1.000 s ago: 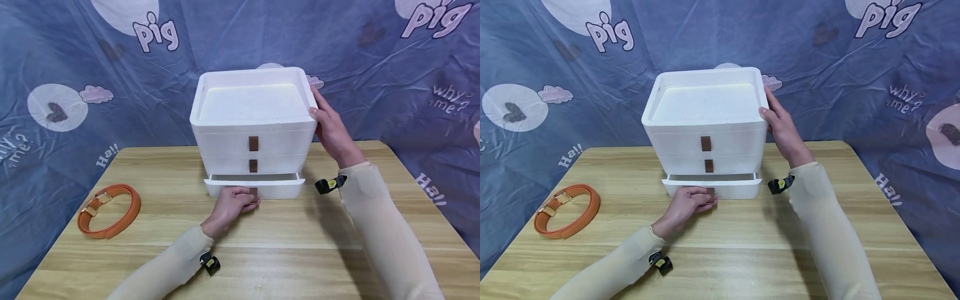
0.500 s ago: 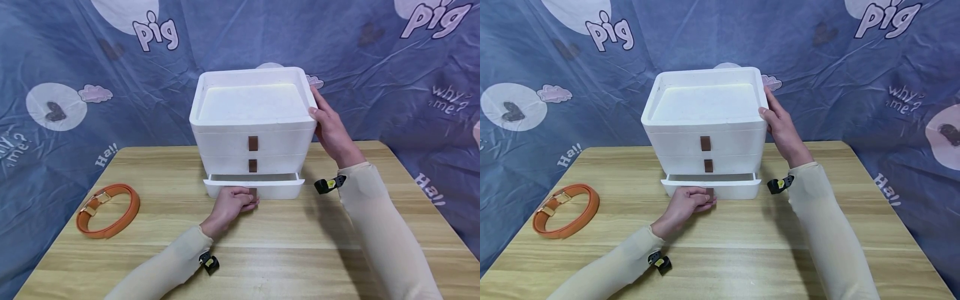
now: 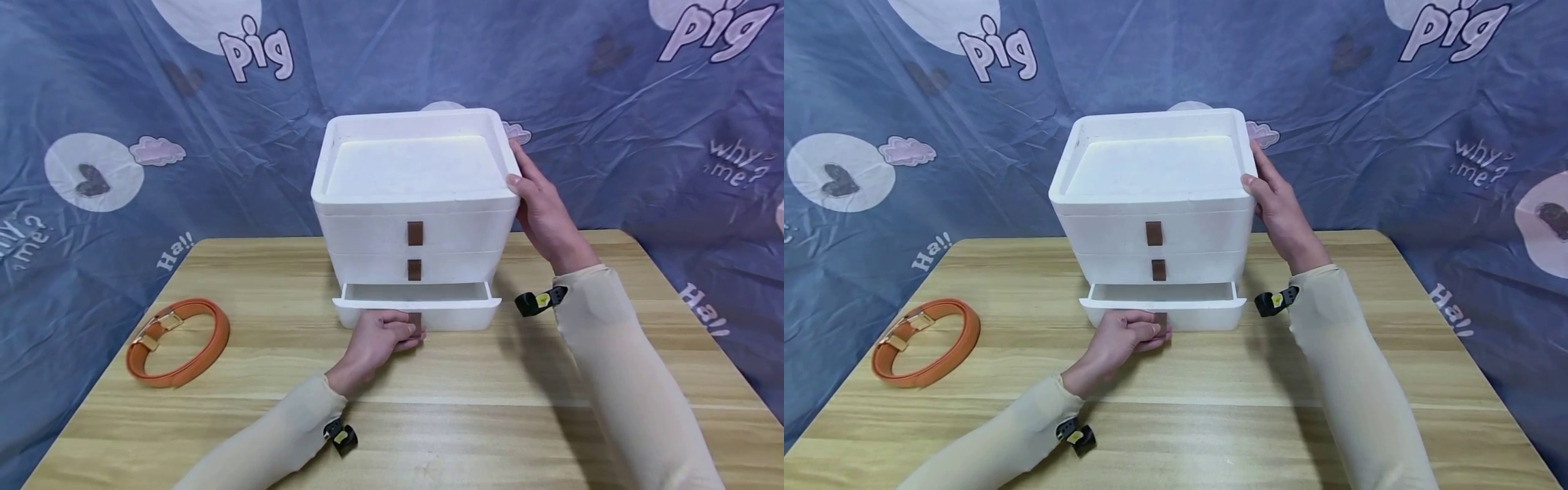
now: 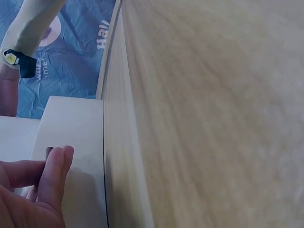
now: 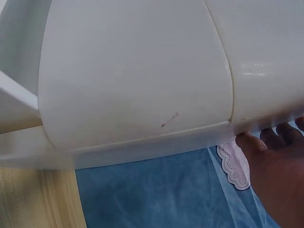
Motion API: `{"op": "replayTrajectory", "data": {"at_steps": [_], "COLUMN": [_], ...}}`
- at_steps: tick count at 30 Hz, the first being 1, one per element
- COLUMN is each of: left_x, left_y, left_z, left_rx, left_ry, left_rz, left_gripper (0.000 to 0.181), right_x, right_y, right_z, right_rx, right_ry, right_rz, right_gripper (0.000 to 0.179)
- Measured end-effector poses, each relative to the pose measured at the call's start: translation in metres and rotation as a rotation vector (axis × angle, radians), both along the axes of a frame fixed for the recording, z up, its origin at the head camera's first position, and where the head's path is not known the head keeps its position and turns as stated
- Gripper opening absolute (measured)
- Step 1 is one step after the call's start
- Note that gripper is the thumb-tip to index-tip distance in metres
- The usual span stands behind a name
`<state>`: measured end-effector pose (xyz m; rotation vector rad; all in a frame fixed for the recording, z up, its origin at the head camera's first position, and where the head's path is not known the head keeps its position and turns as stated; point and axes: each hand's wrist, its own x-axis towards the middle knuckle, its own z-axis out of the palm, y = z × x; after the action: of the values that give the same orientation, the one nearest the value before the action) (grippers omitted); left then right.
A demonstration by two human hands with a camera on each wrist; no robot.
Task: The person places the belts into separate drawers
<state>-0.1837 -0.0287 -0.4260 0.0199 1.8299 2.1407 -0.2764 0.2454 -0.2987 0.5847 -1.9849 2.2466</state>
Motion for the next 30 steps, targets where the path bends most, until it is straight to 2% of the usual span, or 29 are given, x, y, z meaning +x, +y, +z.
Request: {"op": "replayTrajectory", "data": {"at_steps": [10,17,30], "left_x": [0.0026,0.0054,0.0078], "left_y": [-0.0009,-0.0012,-0.0007], "left_z": [0.0001,0.0009,0.0026], "left_rx": [0.025,0.011,0.022], "left_ry": [-0.001,-0.010,-0.021], "left_rz": [-0.007,-0.024,-0.014], "left_gripper": [0.021,0.019,0.018], "right_x": [0.0005,0.0014,0.0004], "right_y": [0.0003,0.0004,0.0007], "right_z": [-0.0002,0.0012,0.0008], "right_rx": [-0.001,0.000,-0.014], "right_ry": [-0.010,-0.008,-0.010], "right_rz": [0.001,0.003,0.013], "right_gripper": [0.063,0.062,0.063]}}
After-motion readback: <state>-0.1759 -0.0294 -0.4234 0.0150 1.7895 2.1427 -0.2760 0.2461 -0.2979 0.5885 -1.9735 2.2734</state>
